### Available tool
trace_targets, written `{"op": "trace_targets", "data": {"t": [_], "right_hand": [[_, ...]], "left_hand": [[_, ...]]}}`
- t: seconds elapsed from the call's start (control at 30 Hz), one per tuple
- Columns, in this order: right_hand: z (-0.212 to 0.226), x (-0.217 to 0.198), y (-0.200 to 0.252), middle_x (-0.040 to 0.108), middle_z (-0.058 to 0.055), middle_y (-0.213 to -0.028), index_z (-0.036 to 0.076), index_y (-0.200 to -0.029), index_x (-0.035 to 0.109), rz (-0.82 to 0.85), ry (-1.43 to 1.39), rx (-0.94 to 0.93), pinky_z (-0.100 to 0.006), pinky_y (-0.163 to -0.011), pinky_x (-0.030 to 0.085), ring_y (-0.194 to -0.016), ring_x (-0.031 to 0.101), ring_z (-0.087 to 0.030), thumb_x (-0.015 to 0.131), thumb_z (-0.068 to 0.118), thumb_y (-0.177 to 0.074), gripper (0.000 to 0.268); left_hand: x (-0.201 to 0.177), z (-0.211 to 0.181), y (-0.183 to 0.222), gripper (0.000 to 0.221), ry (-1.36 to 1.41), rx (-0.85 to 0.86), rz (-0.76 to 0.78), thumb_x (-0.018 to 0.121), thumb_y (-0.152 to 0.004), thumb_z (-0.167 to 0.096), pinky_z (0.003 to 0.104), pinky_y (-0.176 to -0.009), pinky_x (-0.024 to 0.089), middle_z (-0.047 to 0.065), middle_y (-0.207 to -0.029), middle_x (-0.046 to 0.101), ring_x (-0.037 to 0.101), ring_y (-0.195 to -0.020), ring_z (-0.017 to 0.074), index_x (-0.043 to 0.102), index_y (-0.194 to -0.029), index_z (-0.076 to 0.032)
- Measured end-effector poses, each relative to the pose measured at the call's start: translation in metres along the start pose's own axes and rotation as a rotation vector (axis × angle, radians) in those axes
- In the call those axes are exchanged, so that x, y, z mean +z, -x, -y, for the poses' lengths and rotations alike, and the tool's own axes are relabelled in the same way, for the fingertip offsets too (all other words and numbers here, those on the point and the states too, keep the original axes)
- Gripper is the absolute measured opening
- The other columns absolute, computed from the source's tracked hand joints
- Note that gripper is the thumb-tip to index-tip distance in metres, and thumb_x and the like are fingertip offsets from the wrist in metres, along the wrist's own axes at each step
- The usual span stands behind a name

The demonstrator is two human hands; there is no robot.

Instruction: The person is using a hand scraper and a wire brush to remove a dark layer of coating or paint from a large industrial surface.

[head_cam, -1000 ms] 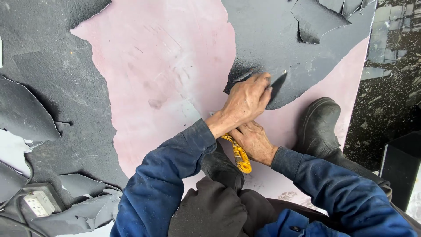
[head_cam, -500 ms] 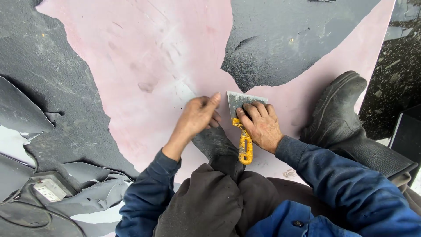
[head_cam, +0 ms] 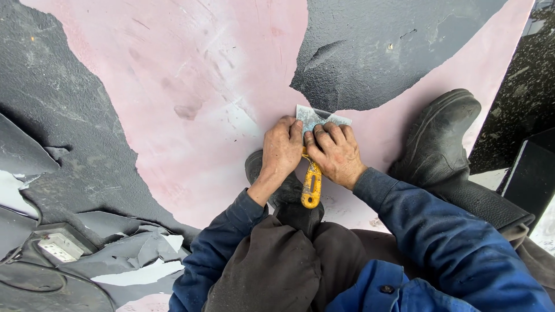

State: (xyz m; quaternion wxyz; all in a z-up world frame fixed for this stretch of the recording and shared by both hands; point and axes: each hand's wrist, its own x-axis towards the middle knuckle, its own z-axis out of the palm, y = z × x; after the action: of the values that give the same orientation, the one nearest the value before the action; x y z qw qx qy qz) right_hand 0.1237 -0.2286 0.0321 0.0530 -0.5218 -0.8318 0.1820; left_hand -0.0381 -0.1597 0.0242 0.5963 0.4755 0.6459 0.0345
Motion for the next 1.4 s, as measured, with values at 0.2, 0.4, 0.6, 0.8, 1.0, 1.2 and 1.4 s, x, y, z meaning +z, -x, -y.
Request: {"op": "trace_targets", "data": {"t": [0.2,0.4,0.6,0.8,1.0,1.2,1.4], "right_hand": [[-0.003,0.002,-0.019,0.061,-0.015,-0.125,0.004,-0.126,0.065,-0.016,-0.016,0.016,-0.047,-0.092,0.045,-0.114,0.057,-0.031,0.067,0.019,-0.089,0.04],[-0.006,-0.001,-0.031,0.064,-0.009,-0.123,0.008,-0.123,0.068,-0.088,0.113,-0.007,-0.051,-0.098,0.037,-0.114,0.057,-0.026,0.066,0.021,-0.089,0.037],[-0.032,-0.007,-0.062,0.065,-0.003,-0.125,0.014,-0.127,0.07,-0.189,0.208,-0.006,-0.049,-0.101,0.033,-0.117,0.054,-0.025,0.069,0.023,-0.095,0.034],[-0.083,-0.043,-0.143,0.061,-0.003,-0.121,0.016,-0.131,0.067,-0.265,0.285,0.072,-0.047,-0.104,0.034,-0.12,0.052,-0.026,0.07,0.017,-0.098,0.033],[-0.041,-0.052,-0.097,0.062,-0.01,-0.124,0.008,-0.132,0.065,-0.07,-0.031,-0.006,-0.043,-0.092,0.045,-0.114,0.056,-0.029,0.07,0.016,-0.091,0.042],[0.011,-0.006,-0.024,0.057,-0.016,-0.133,0.002,-0.132,0.063,0.016,-0.228,0.036,-0.053,-0.105,0.042,-0.123,0.052,-0.035,0.068,0.02,-0.086,0.049],[-0.015,0.017,0.004,0.051,-0.014,-0.138,0.005,-0.135,0.06,0.011,-0.26,0.122,-0.057,-0.111,0.039,-0.126,0.047,-0.035,0.075,0.017,-0.085,0.053]], "left_hand": [[0.007,0.003,-0.015,0.024,-0.005,0.119,-0.186,0.058,-0.101,-0.021,0.046,-0.065,0.057,0.021,-0.08,0.073,0.073,-0.071,0.0382,0.068,-0.1,0.001],[0.007,0.004,-0.025,0.023,0.009,0.164,-0.263,0.059,-0.1,-0.021,0.047,-0.066,0.057,0.021,-0.081,0.072,0.072,-0.074,0.04,0.069,-0.098,0.0],[-0.005,-0.018,-0.057,0.024,0.019,0.18,-0.313,0.058,-0.1,-0.021,0.049,-0.068,0.055,0.022,-0.08,0.072,0.071,-0.075,0.0413,0.069,-0.097,0.0],[-0.053,-0.071,-0.117,0.032,0.136,0.35,-0.396,0.052,-0.104,-0.024,0.04,-0.057,0.053,0.015,-0.069,0.069,0.068,-0.06,0.0267,0.067,-0.101,0.004],[-0.071,-0.06,-0.048,0.044,0.402,0.0,0.075,0.057,-0.104,-0.038,0.029,-0.048,0.055,0.008,-0.071,0.067,0.066,-0.056,0.0132,0.068,-0.098,0.004],[-0.024,0.014,0.011,0.038,0.384,-0.196,0.097,0.057,-0.098,-0.032,0.036,-0.051,0.057,0.013,-0.079,0.073,0.071,-0.061,0.0218,0.067,-0.105,0.005],[0.016,0.011,0.004,0.034,0.129,-0.071,-0.027,0.056,-0.103,-0.027,0.047,-0.069,0.056,0.025,-0.085,0.072,0.073,-0.078,0.0387,0.063,-0.103,0.006]]}}
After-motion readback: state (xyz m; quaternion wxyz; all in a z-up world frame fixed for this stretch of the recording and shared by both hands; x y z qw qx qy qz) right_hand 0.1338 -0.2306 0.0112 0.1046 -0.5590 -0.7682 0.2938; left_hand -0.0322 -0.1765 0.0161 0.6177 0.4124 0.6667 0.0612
